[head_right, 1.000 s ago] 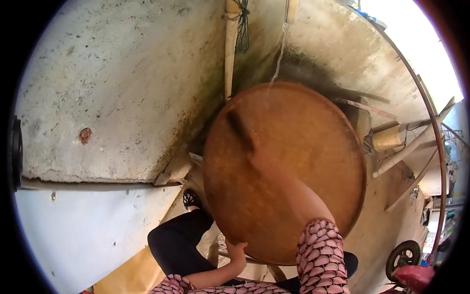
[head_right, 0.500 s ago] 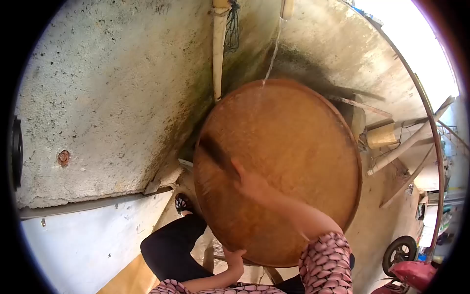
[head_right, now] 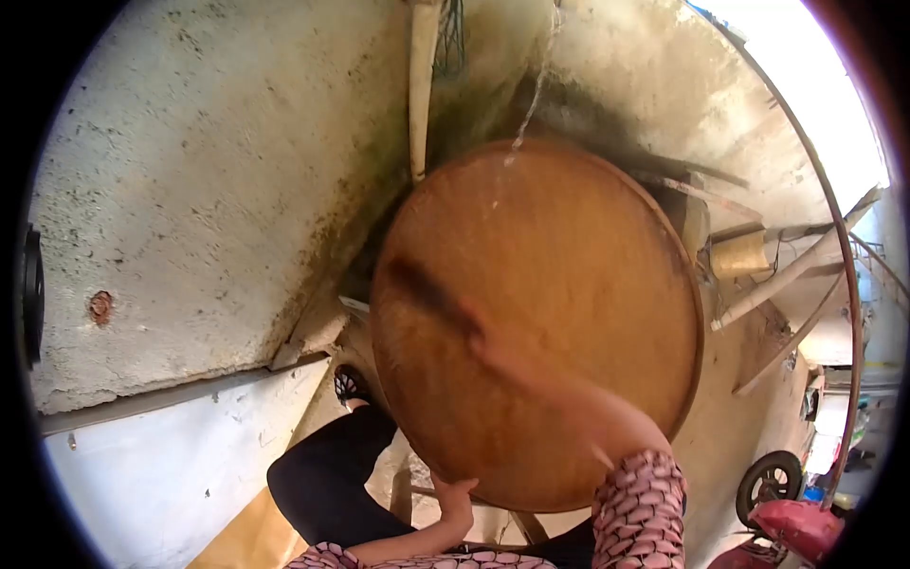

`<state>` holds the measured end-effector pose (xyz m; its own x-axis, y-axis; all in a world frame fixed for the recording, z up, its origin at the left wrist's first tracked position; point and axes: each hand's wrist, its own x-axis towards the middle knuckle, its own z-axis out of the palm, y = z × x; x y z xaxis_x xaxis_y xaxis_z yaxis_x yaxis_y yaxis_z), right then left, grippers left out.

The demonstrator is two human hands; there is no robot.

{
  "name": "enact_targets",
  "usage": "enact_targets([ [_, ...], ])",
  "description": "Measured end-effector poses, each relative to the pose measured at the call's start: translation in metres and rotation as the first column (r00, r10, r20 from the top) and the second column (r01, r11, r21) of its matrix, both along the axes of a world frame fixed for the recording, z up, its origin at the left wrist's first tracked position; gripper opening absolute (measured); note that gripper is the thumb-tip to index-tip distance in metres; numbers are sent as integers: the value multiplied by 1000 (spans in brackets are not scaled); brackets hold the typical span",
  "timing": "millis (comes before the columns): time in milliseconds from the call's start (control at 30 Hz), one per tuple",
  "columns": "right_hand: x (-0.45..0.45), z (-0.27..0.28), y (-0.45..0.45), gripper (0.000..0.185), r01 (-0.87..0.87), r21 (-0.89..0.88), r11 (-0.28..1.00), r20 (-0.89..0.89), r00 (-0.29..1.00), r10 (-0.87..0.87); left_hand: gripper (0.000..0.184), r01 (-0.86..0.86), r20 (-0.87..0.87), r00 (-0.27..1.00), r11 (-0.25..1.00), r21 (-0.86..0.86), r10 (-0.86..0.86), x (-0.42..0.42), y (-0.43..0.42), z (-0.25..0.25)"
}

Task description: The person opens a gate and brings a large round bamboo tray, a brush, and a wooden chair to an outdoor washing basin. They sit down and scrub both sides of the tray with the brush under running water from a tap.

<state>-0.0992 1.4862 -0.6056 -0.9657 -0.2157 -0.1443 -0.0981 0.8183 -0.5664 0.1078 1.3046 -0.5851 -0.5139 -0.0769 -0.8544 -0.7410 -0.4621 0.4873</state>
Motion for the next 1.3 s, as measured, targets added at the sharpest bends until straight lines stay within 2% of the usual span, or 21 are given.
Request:
enact_targets([
  [67,-49,-48,38,56,338,-233,912,55,941,-335,75,-18,-23,1000,1000,-19,17,6,-1,2],
  [100,-75,-29,43,56,516,-214,830,203,854,-478,76,-1,-28,1000,1000,-18,0,9,0,-2],
  [133,-76,-11,32,56,505,-230,832,191,862,-470,77,26,-37,999,999,-21,-27,7,-1,-4],
  [233,-17,46,-15,59,255,-29,967,413,883,-220,74,16,-60,998,1000,-7,-16,5,0,-2],
  [300,6,59,-32,61,42,64,997,583,809,-71,73,9,-61,998,1000,-9,-9,2,-1,-4],
  [333,0,44,-22,61,44,67,997,590,804,-75,73,-7,-44,999,1000,2,7,0,0,-5],
  [400,-2,15,2,60,101,2,995,265,959,-98,73,-7,3,1000,1000,14,7,9,-1,0],
  [467,-48,-7,37,59,331,-58,942,119,939,-322,72,-28,-64,997,997,74,33,2,0,2],
  [533,-68,13,38,58,433,-63,899,179,891,-417,73,31,-46,998,998,-48,-33,4,0,1],
  [633,-11,43,-9,56,140,22,990,284,949,-140,74,71,-73,995,997,-40,-74,-1,2,4],
  [700,15,60,-34,56,34,110,993,460,884,-81,74,2,-48,999,1000,16,-2,-1,0,3],
  [733,18,58,-31,55,35,144,989,451,887,-97,74,12,-35,999,1000,22,-12,3,1,0],
  [767,6,48,-7,55,2,-18,1000,148,989,0,75,35,-33,999,999,0,-35,7,0,-6],
  [800,-3,36,10,55,5,-19,1000,151,989,-2,75,46,-39,998,999,-27,-47,9,0,-9],
  [933,-51,20,45,54,498,6,867,80,864,-497,78,24,-70,997,999,-29,-26,2,2,6],
  [967,-40,23,45,54,502,13,865,67,863,-501,77,46,-68,997,999,-22,-47,5,0,-2],
  [1033,14,50,12,54,224,113,968,349,903,-250,77,38,-73,997,999,-15,-39,4,4,-1],
  [1100,23,44,14,54,72,115,991,498,859,-120,77,5,-50,999,1000,-4,-6,7,1,-7],
  [1200,-19,11,56,53,283,60,957,160,944,-289,78,50,-77,996,999,0,-50,7,-1,-10],
  [1233,-48,9,69,53,429,29,903,126,895,-429,78,19,-90,996,1000,-22,-21,10,1,-7],
  [1300,-67,12,71,53,532,14,847,101,842,-530,77,-10,-94,996,1000,-28,7,4,3,0],
])
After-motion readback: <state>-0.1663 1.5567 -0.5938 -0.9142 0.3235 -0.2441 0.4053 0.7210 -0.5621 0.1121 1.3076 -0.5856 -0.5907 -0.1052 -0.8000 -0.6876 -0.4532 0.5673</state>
